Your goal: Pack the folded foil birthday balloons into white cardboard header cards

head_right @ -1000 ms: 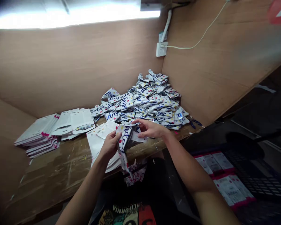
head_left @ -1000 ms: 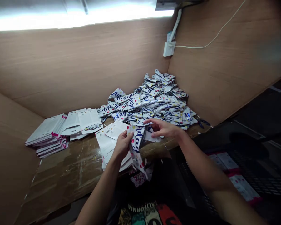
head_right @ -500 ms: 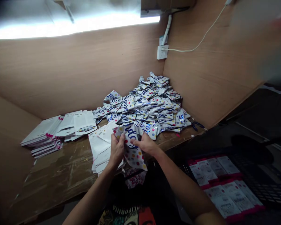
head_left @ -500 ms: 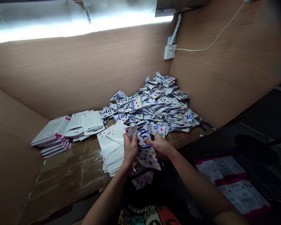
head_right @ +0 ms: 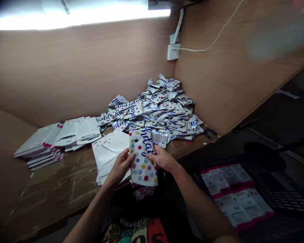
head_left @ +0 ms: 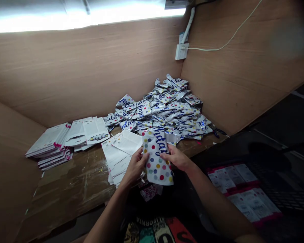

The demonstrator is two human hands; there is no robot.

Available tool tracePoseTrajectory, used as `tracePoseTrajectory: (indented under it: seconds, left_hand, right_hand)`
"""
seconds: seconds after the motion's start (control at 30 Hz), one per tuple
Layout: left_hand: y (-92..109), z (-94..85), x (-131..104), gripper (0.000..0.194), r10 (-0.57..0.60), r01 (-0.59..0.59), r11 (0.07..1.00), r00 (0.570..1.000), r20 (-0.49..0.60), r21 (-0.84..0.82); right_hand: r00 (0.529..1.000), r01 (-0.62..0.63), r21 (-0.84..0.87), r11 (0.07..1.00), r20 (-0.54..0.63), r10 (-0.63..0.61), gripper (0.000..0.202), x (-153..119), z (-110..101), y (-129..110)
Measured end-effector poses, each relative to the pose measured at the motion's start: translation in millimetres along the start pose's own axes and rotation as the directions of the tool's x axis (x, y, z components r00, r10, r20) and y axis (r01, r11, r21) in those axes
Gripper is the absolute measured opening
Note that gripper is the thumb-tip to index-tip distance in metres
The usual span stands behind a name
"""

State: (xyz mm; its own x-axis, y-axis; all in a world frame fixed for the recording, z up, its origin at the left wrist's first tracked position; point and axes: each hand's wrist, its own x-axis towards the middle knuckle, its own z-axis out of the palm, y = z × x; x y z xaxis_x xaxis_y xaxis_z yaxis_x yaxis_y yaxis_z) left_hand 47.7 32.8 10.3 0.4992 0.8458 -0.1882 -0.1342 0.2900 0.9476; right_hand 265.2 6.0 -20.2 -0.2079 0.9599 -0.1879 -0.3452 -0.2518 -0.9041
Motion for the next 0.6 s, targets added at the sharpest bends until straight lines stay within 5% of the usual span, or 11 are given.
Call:
tracePoseTrajectory:
  seconds: [0.1, 0.3, 0.53, 0.6]
  left_hand:
    - [2, -2.0, -8, 0.044, 0.007, -0.008, 1.0, 0.998, 0.062, 0.021]
    - [-13, -25.8, -11, 0.013, 0.017, -0.011, 0.995, 0.998, -0.063, 0.097]
    - [-11, -31.3, -22, 0.015, 0.195, -0.15, 0.882, 0.979, -0.057, 0.448]
    - [-11, -40.3, -20, 0.014, 0.234, -0.129, 0.881, 0.955, -0.182, 0.455]
  right_hand:
    - [1.0, 0.011, 0.038, 0.999, 0.01, -0.011, 0.046, -3, -1, 4]
    - [0.997, 0.072, 0.113, 0.991, 0.001, -0.073, 0.039, 4, -4, 2]
    - [0.985, -0.158, 0.136, 0.978, 0.093, 0.146, 0.055, 4, -2, 27]
    - [0.987, -0.158, 0.023, 0.987, 0.048, 0.157, 0.054, 19, 2, 31]
